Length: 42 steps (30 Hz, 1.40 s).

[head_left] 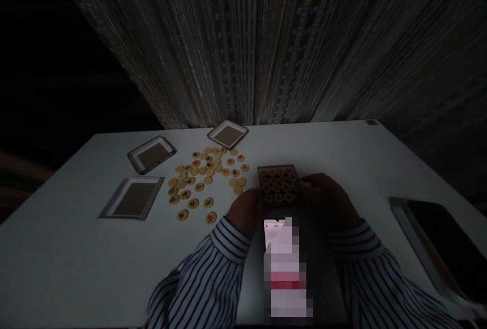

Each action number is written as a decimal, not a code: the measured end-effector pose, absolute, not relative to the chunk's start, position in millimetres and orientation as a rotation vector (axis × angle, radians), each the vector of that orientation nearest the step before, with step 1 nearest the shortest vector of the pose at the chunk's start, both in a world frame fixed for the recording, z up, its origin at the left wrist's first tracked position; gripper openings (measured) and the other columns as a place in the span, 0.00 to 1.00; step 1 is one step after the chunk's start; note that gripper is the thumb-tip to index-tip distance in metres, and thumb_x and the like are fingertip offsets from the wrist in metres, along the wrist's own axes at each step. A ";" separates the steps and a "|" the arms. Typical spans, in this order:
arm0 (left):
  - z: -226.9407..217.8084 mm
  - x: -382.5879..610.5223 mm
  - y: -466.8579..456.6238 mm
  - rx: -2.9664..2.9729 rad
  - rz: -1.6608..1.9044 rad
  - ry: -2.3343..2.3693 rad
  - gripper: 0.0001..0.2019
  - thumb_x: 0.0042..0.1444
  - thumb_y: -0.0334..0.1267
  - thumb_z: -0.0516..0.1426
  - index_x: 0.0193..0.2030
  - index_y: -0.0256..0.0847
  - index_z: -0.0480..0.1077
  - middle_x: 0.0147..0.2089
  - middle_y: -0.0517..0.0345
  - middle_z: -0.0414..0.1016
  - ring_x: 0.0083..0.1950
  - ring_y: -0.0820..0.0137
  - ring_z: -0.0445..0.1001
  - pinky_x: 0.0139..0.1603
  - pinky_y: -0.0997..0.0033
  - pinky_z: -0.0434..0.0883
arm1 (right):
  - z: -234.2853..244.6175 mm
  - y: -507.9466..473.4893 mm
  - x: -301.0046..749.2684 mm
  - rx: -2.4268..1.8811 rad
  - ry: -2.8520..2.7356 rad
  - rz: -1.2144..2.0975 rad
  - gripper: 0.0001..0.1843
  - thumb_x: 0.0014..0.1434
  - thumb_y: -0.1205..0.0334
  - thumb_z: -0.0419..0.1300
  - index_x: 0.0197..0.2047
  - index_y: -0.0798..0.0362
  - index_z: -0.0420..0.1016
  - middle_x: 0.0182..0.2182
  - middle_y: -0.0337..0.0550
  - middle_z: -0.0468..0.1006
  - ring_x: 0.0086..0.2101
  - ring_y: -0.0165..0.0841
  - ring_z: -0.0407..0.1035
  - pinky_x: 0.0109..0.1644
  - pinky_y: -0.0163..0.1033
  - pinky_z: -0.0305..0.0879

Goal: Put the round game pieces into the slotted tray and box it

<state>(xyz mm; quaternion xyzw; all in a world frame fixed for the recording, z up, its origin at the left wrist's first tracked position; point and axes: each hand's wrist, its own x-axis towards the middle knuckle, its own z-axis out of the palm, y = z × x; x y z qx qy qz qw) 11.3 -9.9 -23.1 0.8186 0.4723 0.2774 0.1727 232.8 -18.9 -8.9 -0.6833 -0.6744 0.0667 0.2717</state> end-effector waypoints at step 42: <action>-26.6 7.3 -8.4 2.327 0.779 1.365 0.20 0.49 0.32 0.57 0.51 0.35 0.65 0.44 0.49 0.75 0.44 0.65 0.74 0.44 0.65 0.73 | 2.0 -19.9 231.8 -1.983 -1.753 0.394 0.17 0.54 0.59 0.49 0.43 0.55 0.72 0.29 0.45 0.79 0.30 0.37 0.73 0.32 0.40 0.66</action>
